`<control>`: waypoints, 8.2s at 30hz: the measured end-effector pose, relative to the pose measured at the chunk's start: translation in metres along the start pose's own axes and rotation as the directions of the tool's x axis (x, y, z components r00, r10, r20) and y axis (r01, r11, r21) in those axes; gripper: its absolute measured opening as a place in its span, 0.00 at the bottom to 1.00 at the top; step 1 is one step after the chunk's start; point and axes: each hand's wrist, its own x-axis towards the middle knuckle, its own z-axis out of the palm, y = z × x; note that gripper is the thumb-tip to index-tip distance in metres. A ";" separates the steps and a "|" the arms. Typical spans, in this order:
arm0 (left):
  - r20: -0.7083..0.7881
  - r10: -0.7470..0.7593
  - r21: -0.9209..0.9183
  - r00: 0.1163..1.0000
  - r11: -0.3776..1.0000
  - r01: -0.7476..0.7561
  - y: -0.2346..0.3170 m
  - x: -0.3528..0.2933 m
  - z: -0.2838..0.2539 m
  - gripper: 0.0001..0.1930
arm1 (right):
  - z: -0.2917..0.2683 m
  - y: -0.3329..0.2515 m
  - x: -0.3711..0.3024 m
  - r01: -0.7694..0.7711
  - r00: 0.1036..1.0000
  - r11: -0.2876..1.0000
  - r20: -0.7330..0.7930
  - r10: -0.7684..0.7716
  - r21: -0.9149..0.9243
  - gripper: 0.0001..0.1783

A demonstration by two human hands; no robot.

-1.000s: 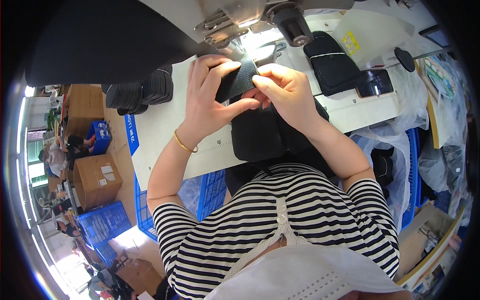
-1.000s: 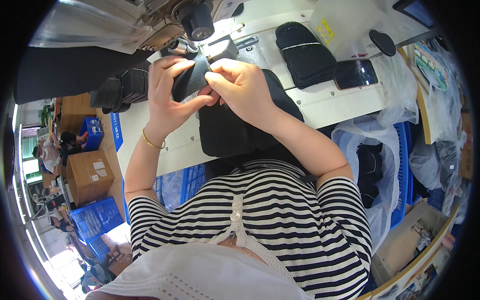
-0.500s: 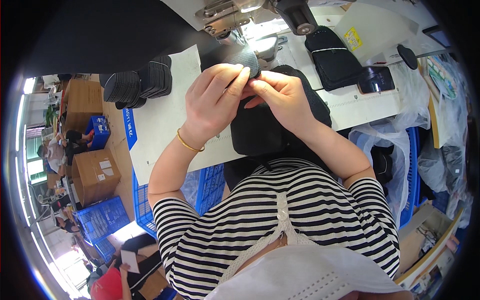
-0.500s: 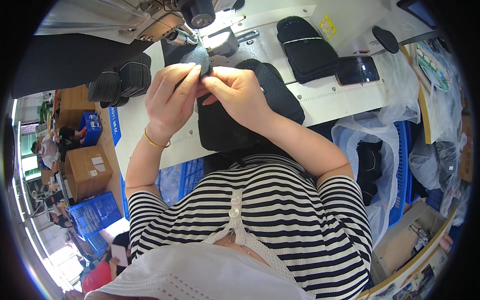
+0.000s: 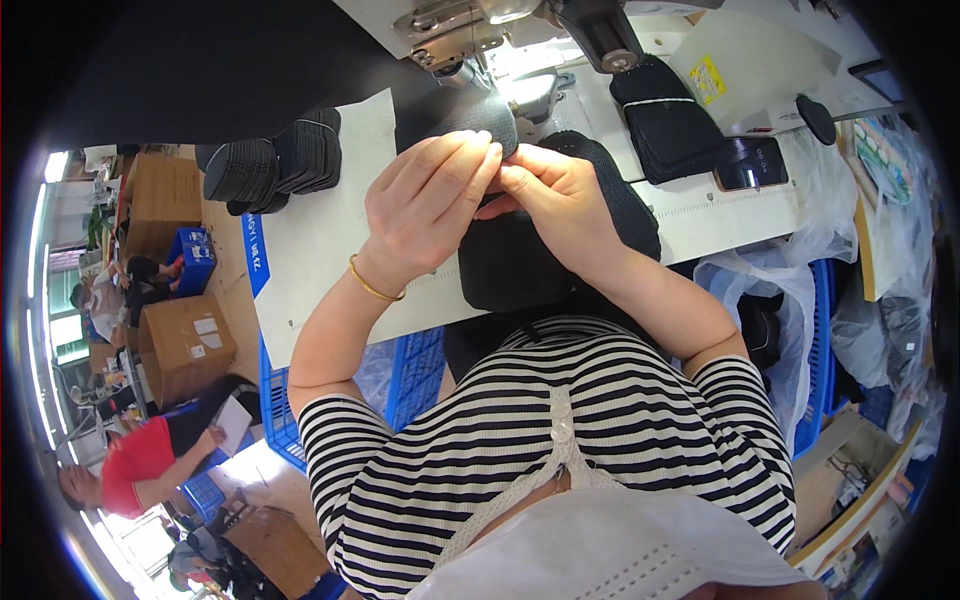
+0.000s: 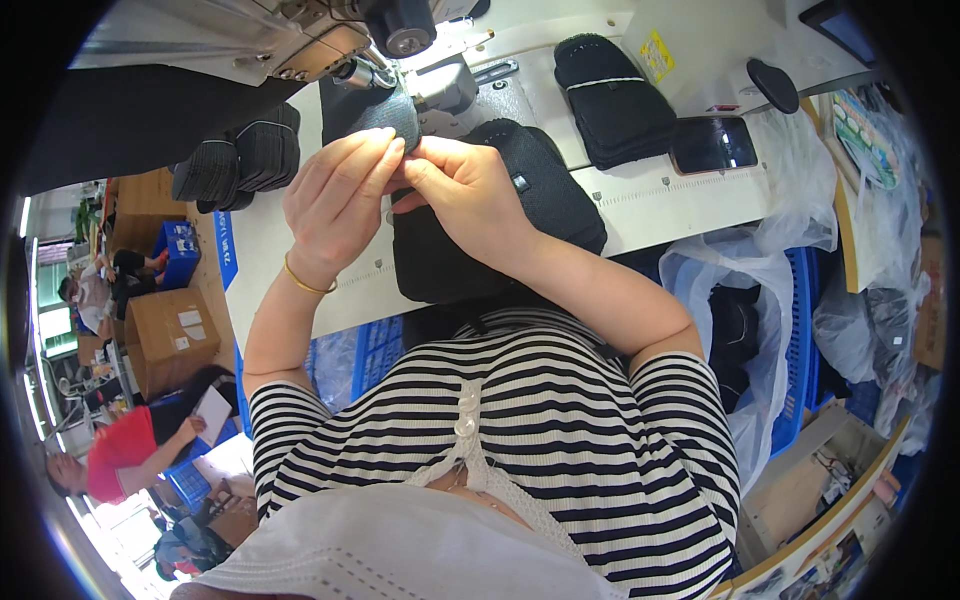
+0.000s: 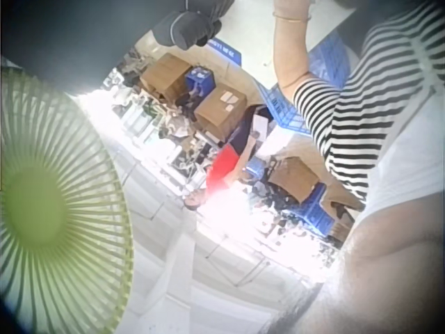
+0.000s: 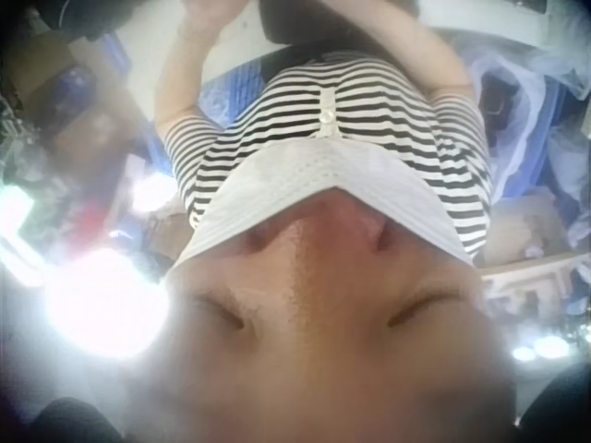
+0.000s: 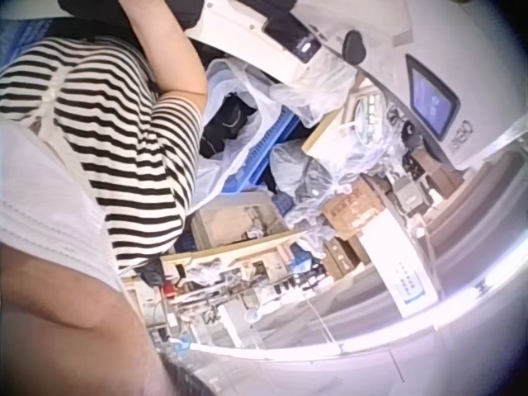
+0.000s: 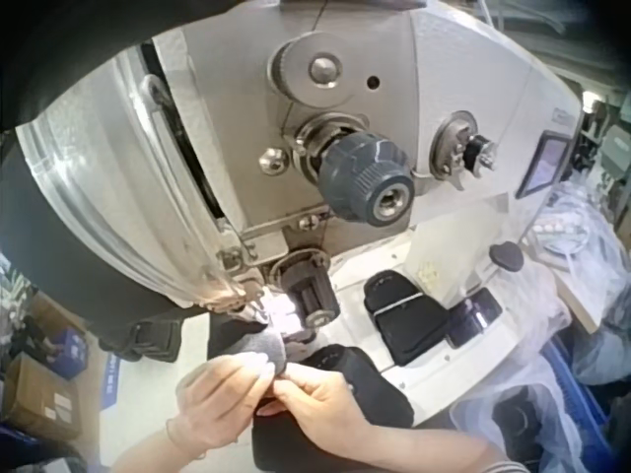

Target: The person sews shoe upper pieces together using a sewing machine, repeatedly picking up pieces, aligning their edges by hand, and feeding them through the machine needle.

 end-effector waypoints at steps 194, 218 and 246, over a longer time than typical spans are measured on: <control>0.133 -0.033 0.085 0.990 0.996 0.022 -0.001 0.001 -0.021 0.22 | -0.002 -0.005 0.005 0.045 0.999 0.941 -0.004 -0.050 -0.336 0.10; 0.069 -0.103 0.224 0.992 0.971 0.086 0.017 0.024 0.003 0.11 | -0.010 -0.017 0.006 0.103 0.984 0.899 -0.088 -0.154 -0.425 0.12; 0.530 -0.841 -0.712 0.107 -0.373 0.595 -0.062 -0.049 0.023 0.16 | -0.082 -0.009 -0.038 0.211 0.873 0.218 0.084 -0.481 -0.953 0.27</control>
